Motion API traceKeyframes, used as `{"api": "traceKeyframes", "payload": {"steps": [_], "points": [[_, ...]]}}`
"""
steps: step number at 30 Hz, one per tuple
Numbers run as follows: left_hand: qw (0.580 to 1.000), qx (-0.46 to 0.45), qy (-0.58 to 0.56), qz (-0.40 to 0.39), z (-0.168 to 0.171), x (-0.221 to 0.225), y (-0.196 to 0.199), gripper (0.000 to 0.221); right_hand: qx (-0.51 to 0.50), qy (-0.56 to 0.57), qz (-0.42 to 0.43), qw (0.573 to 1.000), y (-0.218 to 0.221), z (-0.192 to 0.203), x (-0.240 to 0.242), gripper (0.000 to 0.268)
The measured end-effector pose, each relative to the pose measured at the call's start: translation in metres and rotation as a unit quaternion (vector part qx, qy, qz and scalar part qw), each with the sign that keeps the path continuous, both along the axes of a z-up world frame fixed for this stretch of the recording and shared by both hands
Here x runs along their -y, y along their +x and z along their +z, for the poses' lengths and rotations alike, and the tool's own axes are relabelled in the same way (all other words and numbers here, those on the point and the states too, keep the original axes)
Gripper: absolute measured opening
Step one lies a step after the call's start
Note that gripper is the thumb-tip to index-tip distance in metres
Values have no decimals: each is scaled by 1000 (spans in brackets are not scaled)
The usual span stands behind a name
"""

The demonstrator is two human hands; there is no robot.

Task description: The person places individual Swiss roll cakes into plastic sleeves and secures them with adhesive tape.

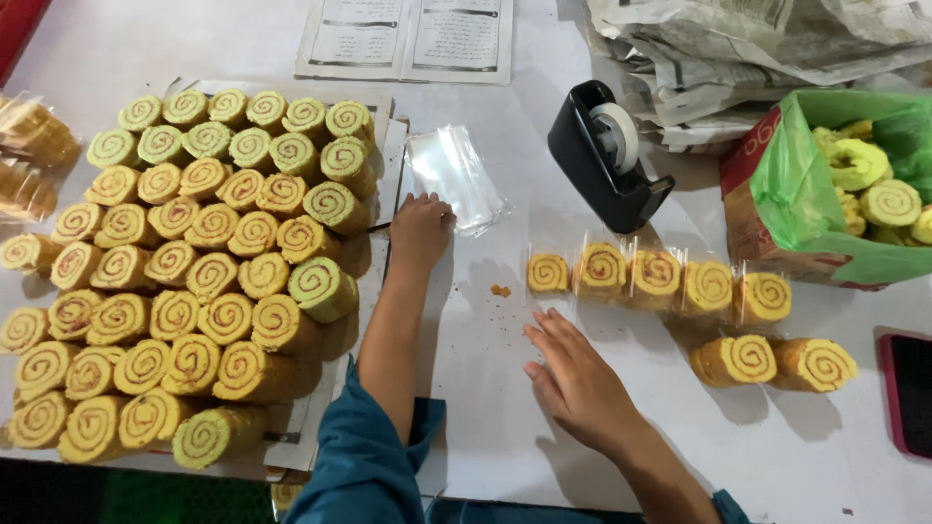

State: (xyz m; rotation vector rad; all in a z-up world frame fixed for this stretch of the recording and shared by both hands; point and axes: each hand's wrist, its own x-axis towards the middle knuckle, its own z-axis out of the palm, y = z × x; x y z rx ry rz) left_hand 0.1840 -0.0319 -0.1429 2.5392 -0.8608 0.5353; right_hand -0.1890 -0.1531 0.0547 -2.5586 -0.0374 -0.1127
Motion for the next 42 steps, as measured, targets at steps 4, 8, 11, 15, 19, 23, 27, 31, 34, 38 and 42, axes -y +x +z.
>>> {"api": "traceKeyframes", "payload": {"steps": [4, 8, 11, 15, 19, 23, 27, 31, 34, 38, 42], "points": [[1000, -19, -4, 23, 55, -2, -16, 26, -9, 8, 6, 1000, -7, 2, 5, 53], [997, -64, -16, -27, 84, 2, -25, 41, -31, 29, -27, 999, -3, 3, 9, 56], [996, -73, -11, -48, 73, 8, -26, 37, -6, -1, -30, 1000, 5, -4, 15, 54], [995, -88, -24, -28, 93, 9, -38, 23, 57, -24, -29, 998, 17, -19, 23, 47], [999, -51, 1, -10, 85, 13, -34, 17, 100, -39, -12, 994, 37, -35, 26, 43], [1000, 2, 21, 12, 39, 20, -14, 11, 173, -31, 6, 984, 47, -34, 23, 36], [1000, 9, 8, 20, 47, 23, -24, 7, 191, -11, 10, 982, 47, -33, 24, 33], [996, -57, -58, 31, 71, 15, -30, 9, 183, -15, -6, 983, 42, -29, 28, 35], [976, -124, -173, 54, 97, 3, -34, 17, 167, 3, -19, 986, 39, -20, 32, 36], [880, -225, -418, -14, 127, -1, -33, 18, 167, 45, -8, 985, 38, -2, 31, 34], [642, -441, -612, -135, 199, -11, -75, 19, 172, 140, -21, 975, 43, 11, 31, 39]]}}
